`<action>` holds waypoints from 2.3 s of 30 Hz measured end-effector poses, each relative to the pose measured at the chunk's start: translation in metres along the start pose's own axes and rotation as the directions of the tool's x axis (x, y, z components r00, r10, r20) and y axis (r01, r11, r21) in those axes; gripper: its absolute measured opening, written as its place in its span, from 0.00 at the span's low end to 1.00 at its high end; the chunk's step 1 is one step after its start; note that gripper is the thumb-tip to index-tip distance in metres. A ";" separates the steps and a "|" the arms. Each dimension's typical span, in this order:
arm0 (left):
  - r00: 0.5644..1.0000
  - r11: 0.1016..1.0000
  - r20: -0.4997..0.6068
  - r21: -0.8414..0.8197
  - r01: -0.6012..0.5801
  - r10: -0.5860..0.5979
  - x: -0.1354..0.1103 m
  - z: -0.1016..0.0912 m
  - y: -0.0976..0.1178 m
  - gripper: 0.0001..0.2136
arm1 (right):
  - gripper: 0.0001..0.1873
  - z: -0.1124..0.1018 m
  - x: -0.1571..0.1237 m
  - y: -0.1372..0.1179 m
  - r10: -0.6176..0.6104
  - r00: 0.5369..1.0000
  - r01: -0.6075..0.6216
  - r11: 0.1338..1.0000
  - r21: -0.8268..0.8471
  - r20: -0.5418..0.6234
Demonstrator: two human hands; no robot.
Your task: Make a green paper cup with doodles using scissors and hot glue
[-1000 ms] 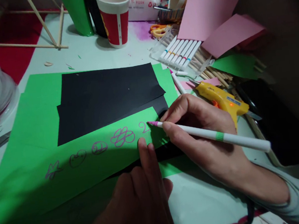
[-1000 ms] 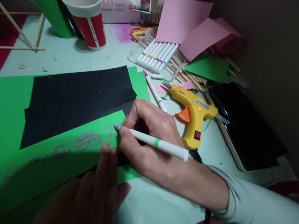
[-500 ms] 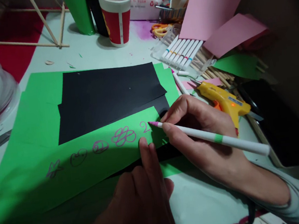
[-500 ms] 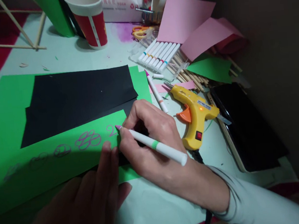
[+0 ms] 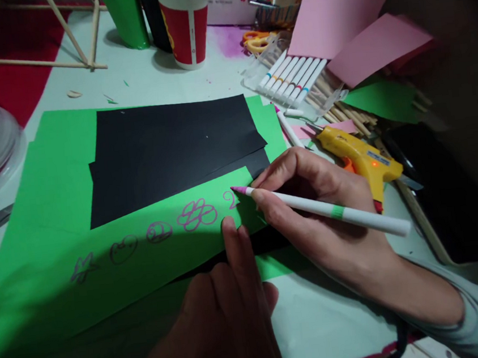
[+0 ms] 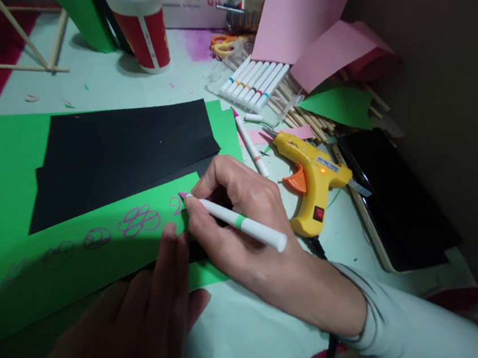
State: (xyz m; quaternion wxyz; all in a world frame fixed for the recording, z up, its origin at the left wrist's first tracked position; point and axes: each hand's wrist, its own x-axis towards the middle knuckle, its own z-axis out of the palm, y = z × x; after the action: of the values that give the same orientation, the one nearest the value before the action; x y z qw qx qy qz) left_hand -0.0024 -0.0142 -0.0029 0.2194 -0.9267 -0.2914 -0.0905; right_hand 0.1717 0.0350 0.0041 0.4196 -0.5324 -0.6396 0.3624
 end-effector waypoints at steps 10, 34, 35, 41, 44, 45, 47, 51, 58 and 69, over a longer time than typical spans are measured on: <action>1.000 1.000 0.018 0.018 -0.023 0.022 0.002 -0.002 -0.001 0.17 | 0.09 -0.004 -0.001 -0.002 -0.059 0.998 0.057 0.991 -0.121 -0.012; 0.998 0.998 0.021 -0.022 -0.063 0.063 0.004 -0.004 -0.005 0.18 | 0.10 -0.007 0.001 -0.015 0.074 0.997 -0.074 0.995 -0.069 -0.001; 0.998 0.998 0.022 -0.016 -0.058 0.059 0.004 -0.004 -0.005 0.18 | 0.10 -0.006 0.001 -0.015 0.078 0.997 -0.078 0.995 -0.062 0.000; 0.995 0.995 0.028 -0.023 -0.099 0.100 0.003 -0.004 -0.009 0.15 | 0.11 -0.007 0.000 -0.013 0.079 0.997 -0.081 0.994 -0.075 -0.023; 0.995 0.995 0.022 -0.004 -0.101 0.101 0.005 -0.004 -0.011 0.15 | 0.12 -0.008 0.001 -0.013 0.083 0.996 -0.085 0.993 -0.079 -0.038; 0.995 0.995 0.029 0.003 -0.099 0.099 0.005 -0.003 -0.011 0.15 | 0.12 -0.008 0.002 -0.014 0.082 0.996 -0.085 0.993 -0.080 -0.042; 0.994 0.995 0.040 0.017 -0.099 0.098 0.005 -0.003 -0.011 0.16 | 0.11 -0.008 0.002 -0.013 0.077 0.995 -0.082 0.993 -0.083 -0.056; 0.995 0.996 0.034 0.016 -0.092 0.092 0.004 -0.004 -0.010 0.17 | 0.11 -0.009 0.001 -0.012 0.050 0.997 -0.057 0.992 -0.114 -0.061; 0.998 0.998 0.033 0.014 -0.060 0.059 0.003 -0.004 -0.005 0.19 | 0.11 -0.010 -0.001 -0.011 0.030 0.998 -0.037 0.990 -0.138 -0.052; 0.993 0.993 -0.002 0.005 -0.122 0.122 0.004 -0.001 -0.011 0.18 | 0.10 -0.009 0.001 -0.010 0.008 0.997 -0.019 0.989 -0.148 -0.072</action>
State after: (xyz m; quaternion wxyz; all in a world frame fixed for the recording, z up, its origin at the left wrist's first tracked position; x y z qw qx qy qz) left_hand -0.0052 -0.0042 0.0027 0.2272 -0.9421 -0.2344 -0.0773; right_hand 0.1759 0.0346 0.0172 0.3988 -0.5791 -0.6458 0.2976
